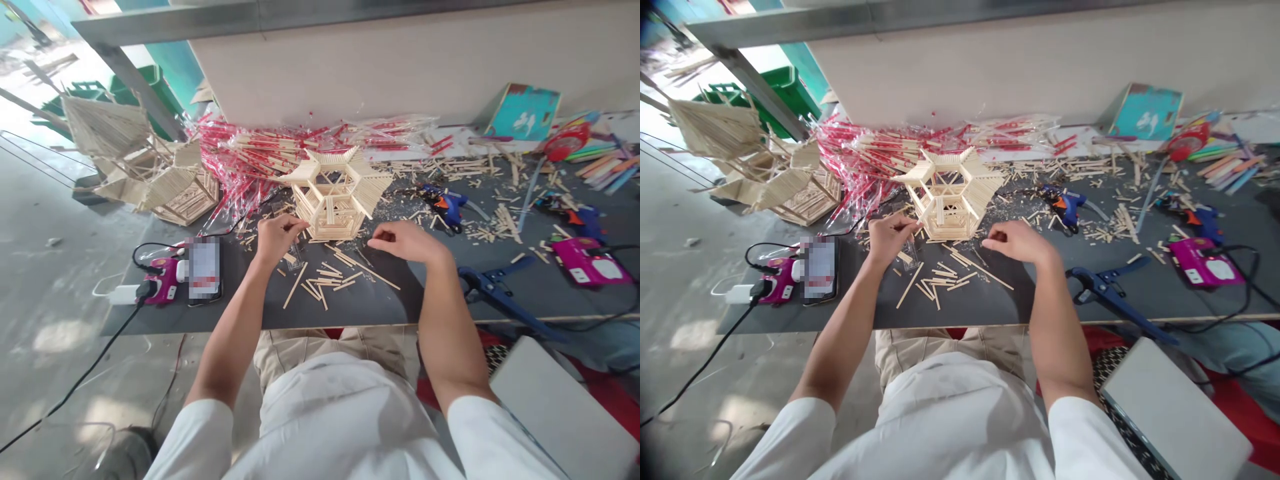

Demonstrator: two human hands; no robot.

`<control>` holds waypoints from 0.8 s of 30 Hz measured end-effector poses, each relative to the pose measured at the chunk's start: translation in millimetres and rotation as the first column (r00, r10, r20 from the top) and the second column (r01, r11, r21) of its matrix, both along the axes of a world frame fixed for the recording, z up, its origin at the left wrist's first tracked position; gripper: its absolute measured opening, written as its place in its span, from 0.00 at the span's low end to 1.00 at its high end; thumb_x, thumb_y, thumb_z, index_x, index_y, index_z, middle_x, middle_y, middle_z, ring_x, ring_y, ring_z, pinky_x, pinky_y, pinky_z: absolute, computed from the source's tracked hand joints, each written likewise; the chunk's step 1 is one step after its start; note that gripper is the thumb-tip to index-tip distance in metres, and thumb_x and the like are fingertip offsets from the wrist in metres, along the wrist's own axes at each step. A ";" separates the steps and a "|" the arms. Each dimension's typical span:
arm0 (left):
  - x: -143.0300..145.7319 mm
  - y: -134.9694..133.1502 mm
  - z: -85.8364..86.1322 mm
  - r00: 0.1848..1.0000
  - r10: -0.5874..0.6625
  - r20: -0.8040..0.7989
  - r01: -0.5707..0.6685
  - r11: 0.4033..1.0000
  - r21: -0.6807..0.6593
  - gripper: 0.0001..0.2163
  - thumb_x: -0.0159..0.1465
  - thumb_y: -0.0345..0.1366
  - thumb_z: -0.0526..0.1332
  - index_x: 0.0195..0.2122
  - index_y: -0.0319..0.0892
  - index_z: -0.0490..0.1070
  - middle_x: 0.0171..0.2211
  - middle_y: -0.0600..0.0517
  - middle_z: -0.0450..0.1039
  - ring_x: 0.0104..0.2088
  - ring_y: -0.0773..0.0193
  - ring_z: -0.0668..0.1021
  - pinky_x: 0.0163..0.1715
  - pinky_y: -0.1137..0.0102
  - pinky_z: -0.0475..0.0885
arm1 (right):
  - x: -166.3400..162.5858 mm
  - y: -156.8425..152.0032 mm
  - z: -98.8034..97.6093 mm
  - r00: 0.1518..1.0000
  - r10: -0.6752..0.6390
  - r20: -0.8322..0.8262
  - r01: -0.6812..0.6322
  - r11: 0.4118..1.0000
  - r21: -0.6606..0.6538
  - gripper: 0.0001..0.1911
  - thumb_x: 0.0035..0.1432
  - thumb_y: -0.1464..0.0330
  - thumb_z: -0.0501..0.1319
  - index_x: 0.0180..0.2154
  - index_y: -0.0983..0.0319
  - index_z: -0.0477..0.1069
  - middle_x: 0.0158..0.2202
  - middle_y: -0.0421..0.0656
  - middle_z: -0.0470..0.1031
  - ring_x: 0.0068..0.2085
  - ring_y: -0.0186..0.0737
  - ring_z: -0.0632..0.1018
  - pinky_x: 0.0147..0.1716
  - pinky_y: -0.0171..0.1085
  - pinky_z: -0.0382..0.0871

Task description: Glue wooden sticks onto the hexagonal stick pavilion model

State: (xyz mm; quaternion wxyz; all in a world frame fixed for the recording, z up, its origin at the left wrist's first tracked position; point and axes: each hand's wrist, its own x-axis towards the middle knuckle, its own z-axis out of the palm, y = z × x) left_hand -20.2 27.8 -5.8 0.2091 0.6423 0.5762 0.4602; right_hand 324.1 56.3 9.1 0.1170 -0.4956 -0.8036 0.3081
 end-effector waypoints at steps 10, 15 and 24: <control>2.0 1.4 0.1 0.991 0.065 -0.113 -0.060 0.997 0.049 0.15 0.65 0.46 0.69 0.25 0.45 0.76 0.19 0.56 0.76 0.20 0.68 0.74 0.27 0.70 0.69 | 6.7 11.2 -13.6 0.965 -0.252 -0.075 0.261 0.951 0.165 0.11 0.63 0.58 0.66 0.37 0.59 0.80 0.31 0.43 0.82 0.31 0.41 0.78 0.34 0.40 0.67; -0.1 3.5 -3.1 0.984 -0.009 -0.179 0.009 1.000 0.003 0.15 0.66 0.46 0.67 0.25 0.44 0.74 0.21 0.55 0.77 0.21 0.66 0.75 0.26 0.70 0.67 | -35.6 -8.2 -6.6 0.981 0.095 -0.169 -0.078 0.991 0.107 0.08 0.63 0.61 0.66 0.38 0.58 0.81 0.31 0.40 0.81 0.31 0.37 0.76 0.34 0.37 0.66; 1.3 9.2 -14.7 0.987 -0.163 -0.014 0.161 0.982 -0.103 0.11 0.66 0.29 0.56 0.38 0.43 0.79 0.30 0.53 0.83 0.27 0.63 0.84 0.31 0.70 0.75 | -57.8 -11.7 -16.3 0.919 0.374 -0.126 -0.361 0.925 0.117 0.18 0.65 0.68 0.67 0.56 0.56 0.80 0.35 0.40 0.78 0.32 0.36 0.72 0.37 0.35 0.63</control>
